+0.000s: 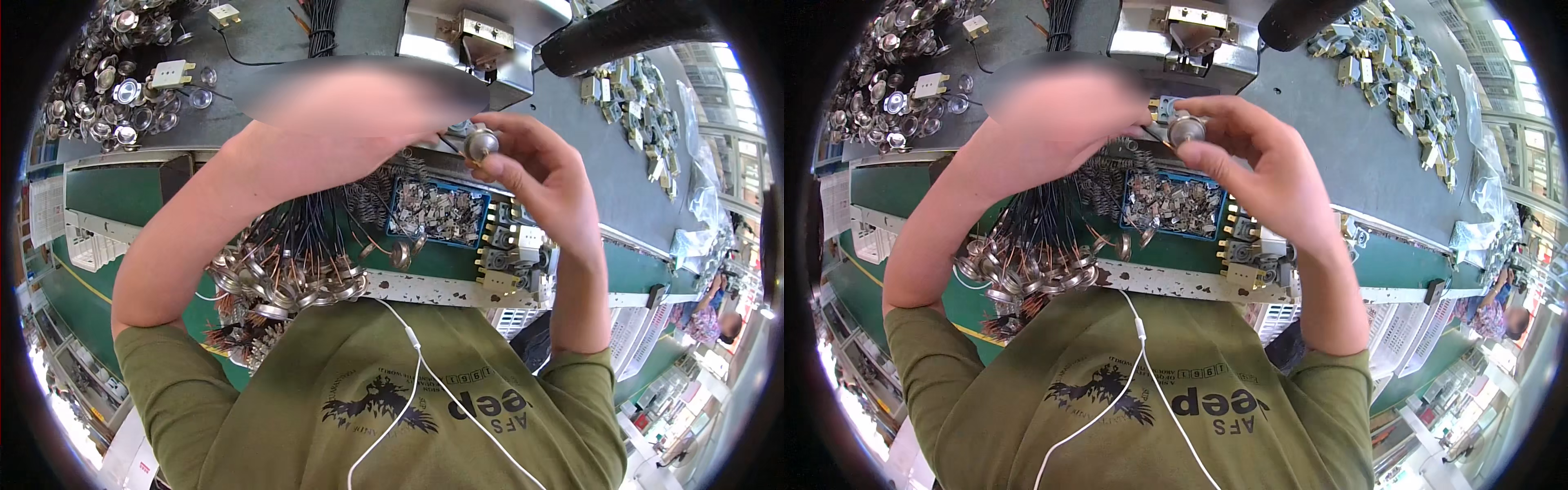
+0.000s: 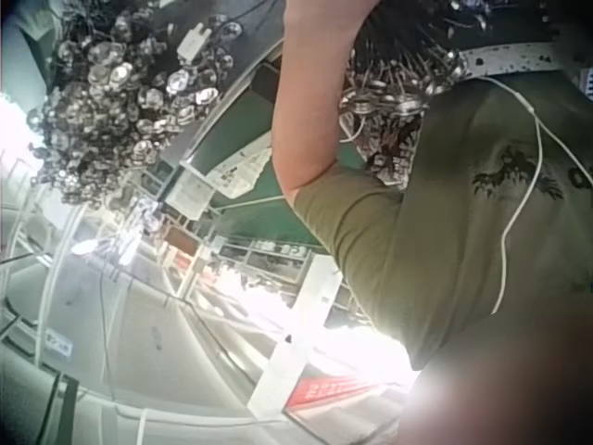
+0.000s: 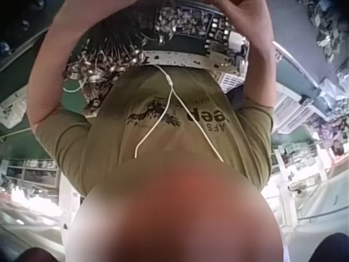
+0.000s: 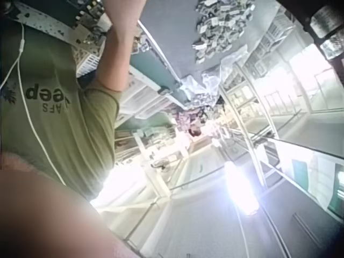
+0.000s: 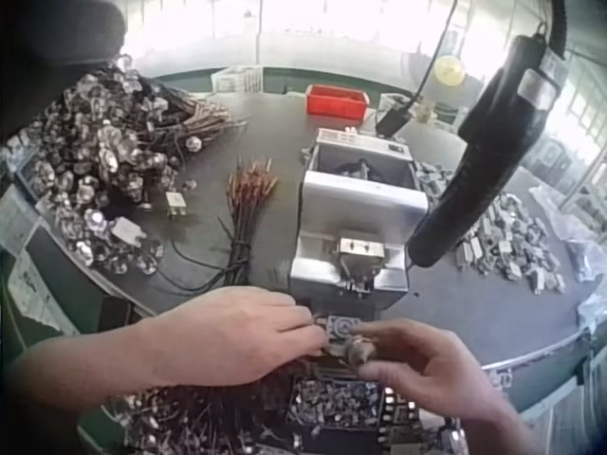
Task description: Assembling small electronic components using an electric screwdriver at a factory workbench.
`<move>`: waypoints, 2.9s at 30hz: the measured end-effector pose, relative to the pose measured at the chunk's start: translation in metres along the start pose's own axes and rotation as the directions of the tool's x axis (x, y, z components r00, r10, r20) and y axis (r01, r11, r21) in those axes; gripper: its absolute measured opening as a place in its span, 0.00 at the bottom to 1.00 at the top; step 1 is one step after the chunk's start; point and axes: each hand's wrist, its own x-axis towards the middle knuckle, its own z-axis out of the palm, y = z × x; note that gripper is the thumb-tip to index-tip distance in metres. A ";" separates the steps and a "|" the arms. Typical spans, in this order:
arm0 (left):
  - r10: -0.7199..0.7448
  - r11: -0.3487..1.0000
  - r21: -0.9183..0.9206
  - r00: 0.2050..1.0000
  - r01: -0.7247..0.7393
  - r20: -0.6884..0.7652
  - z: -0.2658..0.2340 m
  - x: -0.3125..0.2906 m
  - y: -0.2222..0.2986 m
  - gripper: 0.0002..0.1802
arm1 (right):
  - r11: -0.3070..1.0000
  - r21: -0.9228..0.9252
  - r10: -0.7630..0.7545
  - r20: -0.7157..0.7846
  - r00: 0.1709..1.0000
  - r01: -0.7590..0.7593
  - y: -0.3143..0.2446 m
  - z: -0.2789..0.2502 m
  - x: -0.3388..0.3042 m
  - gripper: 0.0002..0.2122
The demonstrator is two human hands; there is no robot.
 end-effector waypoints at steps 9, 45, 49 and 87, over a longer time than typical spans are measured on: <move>0.022 0.998 0.066 1.000 -0.023 0.009 0.010 -0.001 0.007 0.15 | 0.958 -0.287 0.049 0.155 0.987 -0.002 0.001 0.003 0.008 0.16; -0.280 0.954 -0.062 0.946 0.293 0.164 0.033 0.013 -0.010 0.19 | 0.646 -0.404 -0.743 -0.524 0.415 0.647 -0.072 -0.037 0.070 0.16; -0.261 0.958 -0.086 0.956 0.273 0.130 0.037 0.011 -0.011 0.19 | 0.553 -0.446 -0.786 -0.559 0.264 0.704 -0.081 -0.021 0.072 0.15; -0.200 0.977 -0.055 0.972 0.208 0.122 0.043 0.011 -0.010 0.15 | 0.714 -0.315 -0.643 -0.647 0.409 0.625 -0.092 0.043 0.072 0.08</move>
